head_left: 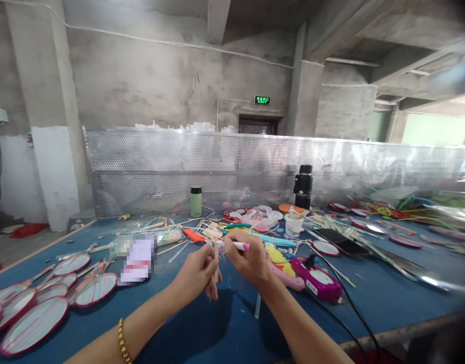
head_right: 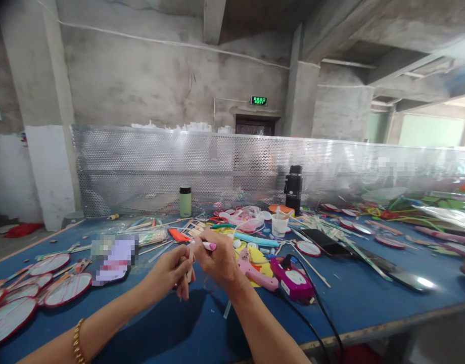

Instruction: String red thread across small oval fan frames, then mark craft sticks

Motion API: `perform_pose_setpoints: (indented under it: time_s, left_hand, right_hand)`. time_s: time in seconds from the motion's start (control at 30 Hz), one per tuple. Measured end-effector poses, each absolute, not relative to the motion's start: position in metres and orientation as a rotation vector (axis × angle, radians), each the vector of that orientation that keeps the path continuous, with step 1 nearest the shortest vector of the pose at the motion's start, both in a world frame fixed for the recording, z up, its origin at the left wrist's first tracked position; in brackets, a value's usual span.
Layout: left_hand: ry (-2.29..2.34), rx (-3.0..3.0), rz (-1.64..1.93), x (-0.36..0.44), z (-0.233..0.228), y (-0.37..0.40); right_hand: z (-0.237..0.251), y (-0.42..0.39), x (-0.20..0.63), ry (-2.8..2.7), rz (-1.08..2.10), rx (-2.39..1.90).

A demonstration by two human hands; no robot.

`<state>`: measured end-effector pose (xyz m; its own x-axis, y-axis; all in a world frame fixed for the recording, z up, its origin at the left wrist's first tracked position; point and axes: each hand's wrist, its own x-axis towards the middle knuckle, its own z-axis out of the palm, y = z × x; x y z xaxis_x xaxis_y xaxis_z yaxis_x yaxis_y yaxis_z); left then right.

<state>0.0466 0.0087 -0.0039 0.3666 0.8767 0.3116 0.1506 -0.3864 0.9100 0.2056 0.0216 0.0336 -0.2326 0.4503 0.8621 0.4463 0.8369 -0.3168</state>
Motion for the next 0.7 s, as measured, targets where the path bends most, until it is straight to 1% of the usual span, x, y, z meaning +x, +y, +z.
perform_pose_setpoints:
  time_s: [0.7]
  left_hand:
    - [0.909,1.755,1.078,0.0473,-0.0022,0.0099]
  right_hand:
    - [0.0351,0.0187,0.2056,-1.857,0.018,-0.686]
